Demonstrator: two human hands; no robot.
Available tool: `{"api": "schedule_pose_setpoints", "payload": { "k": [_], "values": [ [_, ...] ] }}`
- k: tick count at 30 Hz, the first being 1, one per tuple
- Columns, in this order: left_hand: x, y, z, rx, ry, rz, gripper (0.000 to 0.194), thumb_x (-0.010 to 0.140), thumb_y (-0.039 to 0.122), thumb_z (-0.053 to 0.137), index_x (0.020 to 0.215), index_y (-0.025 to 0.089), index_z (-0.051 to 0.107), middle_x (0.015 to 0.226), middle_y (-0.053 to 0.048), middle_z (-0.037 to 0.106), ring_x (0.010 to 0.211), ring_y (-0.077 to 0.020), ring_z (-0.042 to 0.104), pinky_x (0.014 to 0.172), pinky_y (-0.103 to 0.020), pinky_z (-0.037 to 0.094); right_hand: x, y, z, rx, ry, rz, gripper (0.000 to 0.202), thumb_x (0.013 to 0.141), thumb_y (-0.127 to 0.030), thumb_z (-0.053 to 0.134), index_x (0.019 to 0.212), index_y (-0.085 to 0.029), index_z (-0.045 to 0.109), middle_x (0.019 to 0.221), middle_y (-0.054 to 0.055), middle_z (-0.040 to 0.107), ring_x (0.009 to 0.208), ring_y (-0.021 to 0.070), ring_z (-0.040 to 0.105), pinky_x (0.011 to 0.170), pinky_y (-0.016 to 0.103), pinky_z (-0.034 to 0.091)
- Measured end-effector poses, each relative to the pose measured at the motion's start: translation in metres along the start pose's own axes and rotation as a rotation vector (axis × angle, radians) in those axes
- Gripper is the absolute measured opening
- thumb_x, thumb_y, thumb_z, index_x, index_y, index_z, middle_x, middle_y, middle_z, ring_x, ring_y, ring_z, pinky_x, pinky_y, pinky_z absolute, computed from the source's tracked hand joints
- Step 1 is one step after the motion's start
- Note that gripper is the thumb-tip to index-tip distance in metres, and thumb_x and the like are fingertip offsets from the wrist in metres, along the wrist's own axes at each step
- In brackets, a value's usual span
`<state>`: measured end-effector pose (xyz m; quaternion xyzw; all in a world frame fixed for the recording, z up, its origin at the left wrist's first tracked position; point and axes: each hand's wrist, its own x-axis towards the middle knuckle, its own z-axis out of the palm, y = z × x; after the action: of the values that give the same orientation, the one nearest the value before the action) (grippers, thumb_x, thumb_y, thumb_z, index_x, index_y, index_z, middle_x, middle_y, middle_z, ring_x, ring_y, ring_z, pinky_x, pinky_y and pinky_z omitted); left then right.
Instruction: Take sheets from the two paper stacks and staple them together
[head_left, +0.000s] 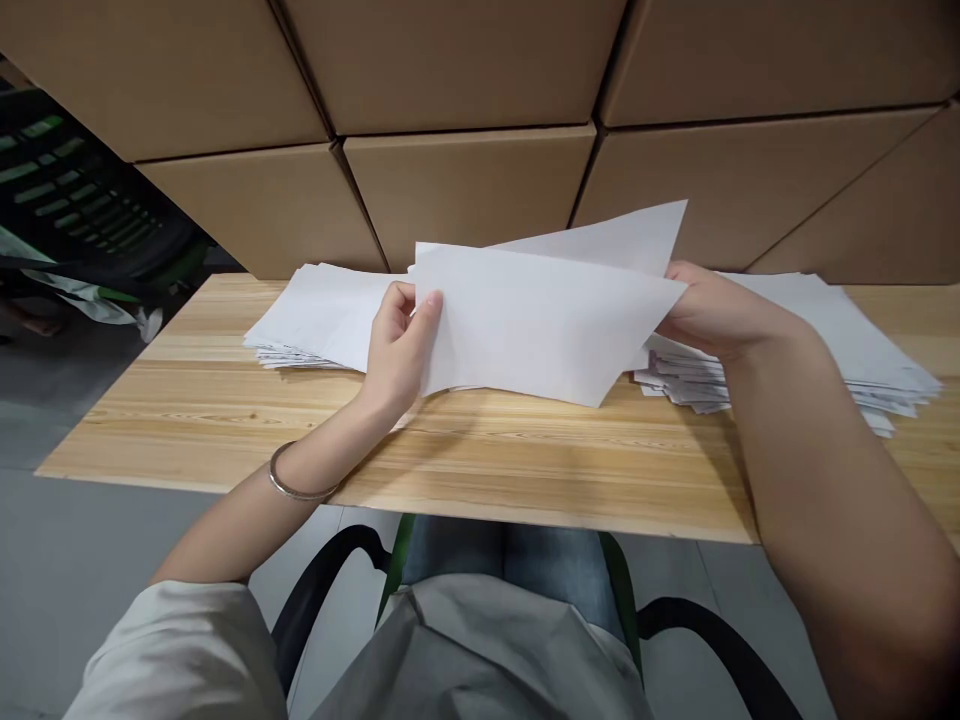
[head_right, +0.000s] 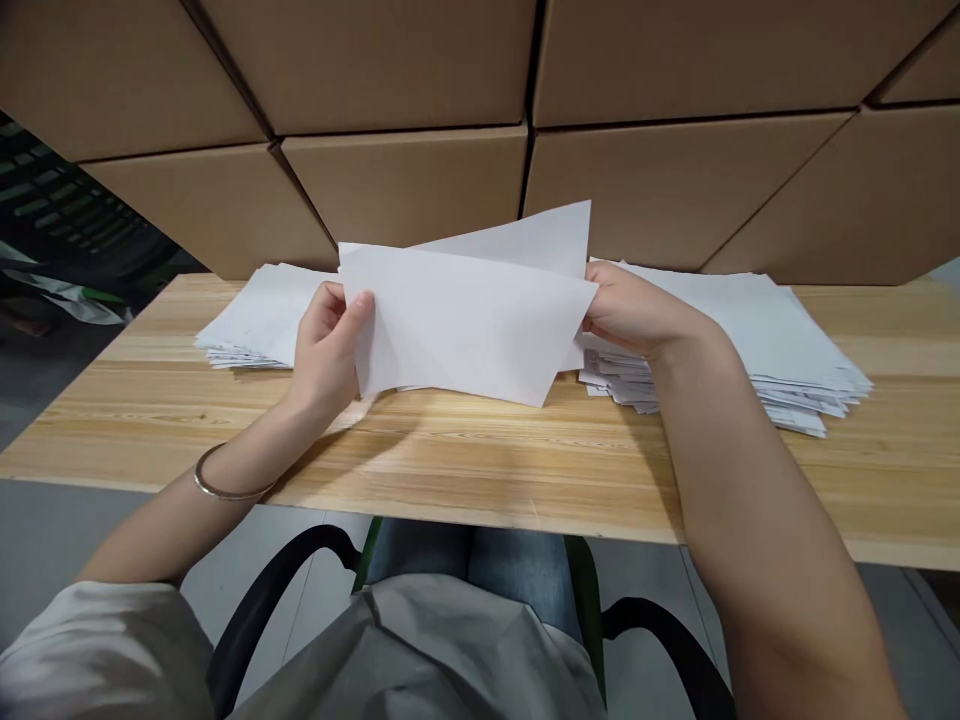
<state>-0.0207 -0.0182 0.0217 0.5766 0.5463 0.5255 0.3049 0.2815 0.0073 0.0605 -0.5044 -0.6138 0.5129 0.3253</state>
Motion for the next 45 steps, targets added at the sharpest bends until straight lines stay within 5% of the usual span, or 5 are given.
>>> {"api": "schedule_pose_setpoints", "payload": {
  "k": [6,14,21,39,45],
  "values": [
    [-0.003,-0.002,0.005,0.02,0.113,0.1,0.035,0.096,0.06,0.054,0.117,0.032,0.047,0.116,-0.006,0.071,0.105,-0.0198,0.072,0.087,-0.033,0.058,0.001,-0.001,0.0,0.164,0.034,-0.094,0.063,0.08,-0.078,0.059,0.105,-0.023,0.075,0.126,0.007,0.076,0.124,0.0315,0.066,0.097,0.043,0.052],
    [-0.011,0.012,0.003,0.189,0.055,0.122,0.073,0.089,0.064,0.068,0.151,0.036,0.04,0.147,-0.01,0.061,0.136,-0.0323,0.061,0.099,-0.042,0.056,0.001,0.001,0.007,0.089,0.173,-0.22,0.035,0.069,-0.024,0.09,0.102,-0.019,0.078,0.115,0.01,0.08,0.118,0.0283,0.07,0.105,0.041,0.054],
    [-0.002,-0.024,0.016,-0.286,-0.133,0.121,0.059,0.078,0.058,0.082,0.122,0.022,0.066,0.123,-0.011,0.075,0.115,-0.0283,0.071,0.098,-0.042,0.059,0.01,0.017,-0.003,0.033,-0.009,-0.201,0.044,0.069,-0.023,0.089,0.112,-0.025,0.079,0.125,0.007,0.077,0.117,0.03,0.071,0.104,0.045,0.056],
    [-0.006,-0.019,0.019,-0.359,-0.147,-0.06,0.045,0.082,0.059,0.079,0.099,0.017,0.079,0.101,-0.01,0.081,0.092,-0.0239,0.075,0.074,-0.032,0.06,0.012,0.019,0.007,0.091,-0.087,-0.147,0.044,0.081,-0.035,0.082,0.123,-0.024,0.075,0.134,0.01,0.072,0.121,0.0287,0.067,0.109,0.047,0.051],
    [-0.005,-0.012,0.017,-0.386,-0.085,-0.149,0.042,0.076,0.056,0.085,0.09,0.017,0.08,0.094,-0.009,0.081,0.082,-0.0215,0.074,0.068,-0.03,0.059,0.013,0.016,0.007,0.11,0.126,-0.136,0.036,0.07,-0.035,0.092,0.1,-0.022,0.079,0.118,0.01,0.078,0.111,0.0284,0.07,0.102,0.043,0.056]
  ]
}}
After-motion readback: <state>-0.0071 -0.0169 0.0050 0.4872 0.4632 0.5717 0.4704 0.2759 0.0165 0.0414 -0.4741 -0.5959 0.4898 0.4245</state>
